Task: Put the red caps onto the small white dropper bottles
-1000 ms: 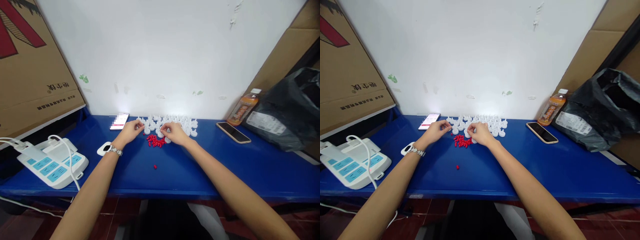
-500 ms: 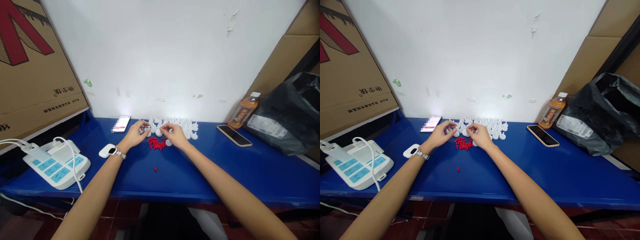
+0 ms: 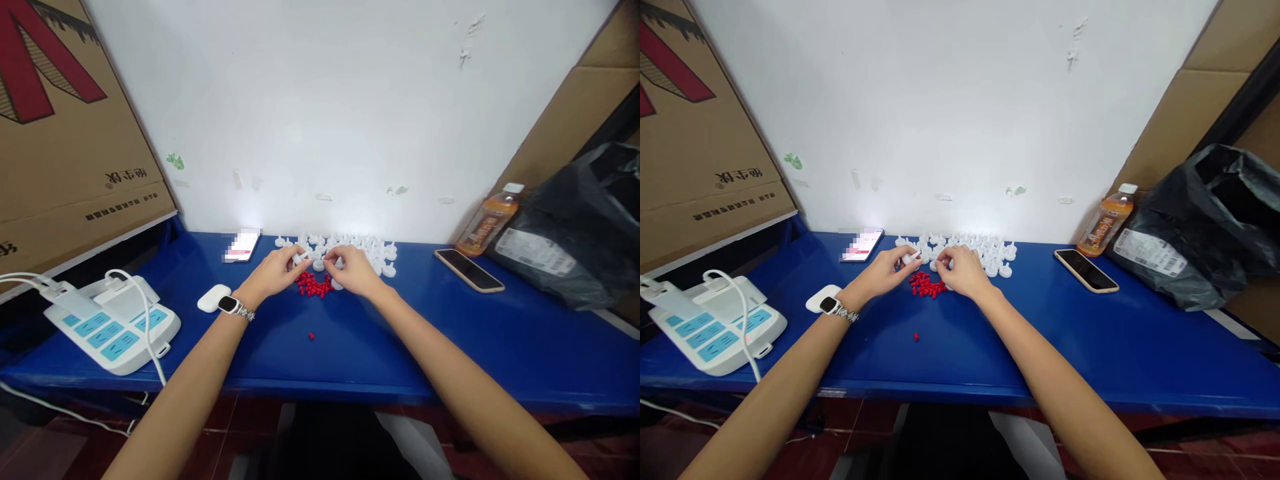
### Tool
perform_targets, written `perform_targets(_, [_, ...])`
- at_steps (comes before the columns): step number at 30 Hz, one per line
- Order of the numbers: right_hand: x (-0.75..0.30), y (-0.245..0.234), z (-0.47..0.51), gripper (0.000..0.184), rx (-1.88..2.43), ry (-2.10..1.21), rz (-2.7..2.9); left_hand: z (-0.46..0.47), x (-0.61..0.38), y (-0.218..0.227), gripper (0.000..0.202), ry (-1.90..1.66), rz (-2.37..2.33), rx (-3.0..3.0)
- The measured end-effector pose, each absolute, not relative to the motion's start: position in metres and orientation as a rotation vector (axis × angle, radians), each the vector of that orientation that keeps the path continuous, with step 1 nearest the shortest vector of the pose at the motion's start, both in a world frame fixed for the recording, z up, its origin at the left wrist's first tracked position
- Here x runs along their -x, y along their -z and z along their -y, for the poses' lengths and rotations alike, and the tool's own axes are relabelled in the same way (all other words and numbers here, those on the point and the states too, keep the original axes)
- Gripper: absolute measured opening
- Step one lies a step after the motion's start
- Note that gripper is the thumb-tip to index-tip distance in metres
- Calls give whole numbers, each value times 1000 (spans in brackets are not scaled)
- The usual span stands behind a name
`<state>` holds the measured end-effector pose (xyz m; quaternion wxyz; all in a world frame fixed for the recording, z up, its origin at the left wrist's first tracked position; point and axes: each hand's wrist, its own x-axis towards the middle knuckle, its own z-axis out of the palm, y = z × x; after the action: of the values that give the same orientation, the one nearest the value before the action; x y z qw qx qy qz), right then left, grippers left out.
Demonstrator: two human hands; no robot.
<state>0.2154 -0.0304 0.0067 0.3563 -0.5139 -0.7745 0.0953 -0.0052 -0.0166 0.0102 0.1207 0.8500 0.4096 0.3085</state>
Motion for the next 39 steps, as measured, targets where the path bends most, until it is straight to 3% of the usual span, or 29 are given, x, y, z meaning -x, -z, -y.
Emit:
perform_targets(7, [-214, 3, 24, 21, 1691, -158, 2050, 20, -2, -11, 38, -788, -1208, -2513])
perform_targets(16, [-209, 12, 19, 17, 1583, -118, 1997, 21, -8, -8, 38, -753, -1182, -2532])
perform_targets(25, [-197, 5, 19, 24, 951, -930, 1340, 21, -12, -5, 37, -751, -1136, -2551])
perform_targets(39, [-186, 10, 28, 30, 1031, -712, 1263, 27, -18, -1, 36, -781, -1188, -2612])
